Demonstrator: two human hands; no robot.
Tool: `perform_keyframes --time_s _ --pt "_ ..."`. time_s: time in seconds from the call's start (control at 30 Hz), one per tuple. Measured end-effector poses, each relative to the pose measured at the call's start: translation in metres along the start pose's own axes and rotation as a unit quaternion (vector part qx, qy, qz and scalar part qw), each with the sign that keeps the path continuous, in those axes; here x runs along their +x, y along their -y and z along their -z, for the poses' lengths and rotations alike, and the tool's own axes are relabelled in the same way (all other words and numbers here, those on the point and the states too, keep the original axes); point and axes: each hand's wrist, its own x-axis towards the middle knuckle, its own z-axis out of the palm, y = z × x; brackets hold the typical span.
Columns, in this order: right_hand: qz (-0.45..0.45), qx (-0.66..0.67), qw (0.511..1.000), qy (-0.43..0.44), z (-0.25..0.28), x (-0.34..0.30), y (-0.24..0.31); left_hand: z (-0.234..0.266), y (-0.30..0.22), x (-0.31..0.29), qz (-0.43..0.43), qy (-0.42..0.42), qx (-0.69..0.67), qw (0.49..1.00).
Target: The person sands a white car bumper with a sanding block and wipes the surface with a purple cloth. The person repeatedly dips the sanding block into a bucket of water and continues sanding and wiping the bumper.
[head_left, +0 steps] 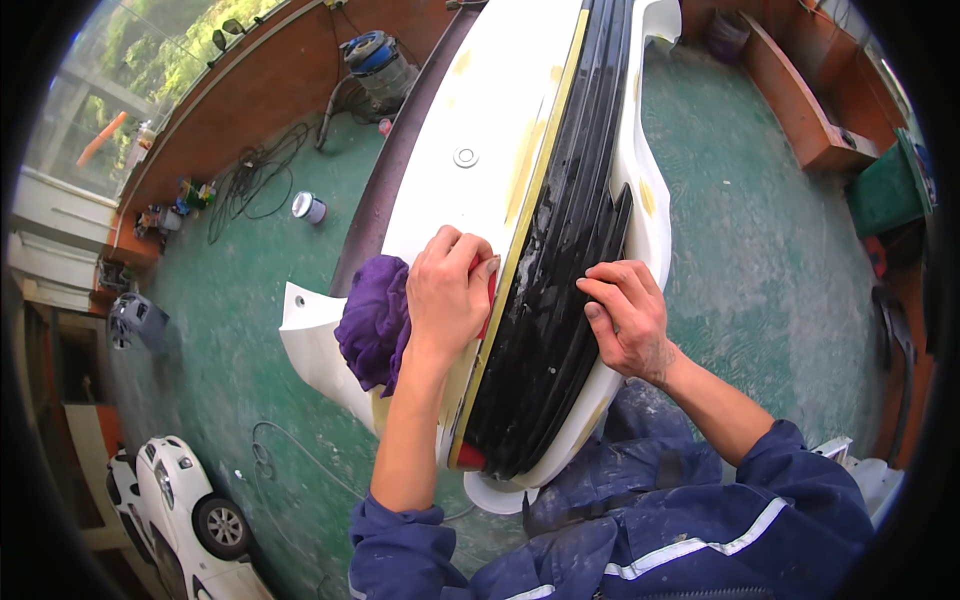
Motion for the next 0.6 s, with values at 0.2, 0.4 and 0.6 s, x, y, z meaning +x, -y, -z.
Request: perform_keyframes --time_s 0.2,0.4,0.6 --pt "-0.005 -0.023 1.0 -0.008 0.0 -0.004 -0.003 0.01 0.0 -0.013 0.024 0.047 -0.034 0.998" --pt "-0.006 -0.017 1.0 -0.008 0.001 -0.006 -0.007 0.005 -0.005 -0.021 0.038 0.026 -0.06 0.997" --pt "-0.009 -0.014 1.0 -0.005 -0.001 0.0 -0.002 -0.001 -0.006 0.003 0.027 0.011 -0.04 0.999"
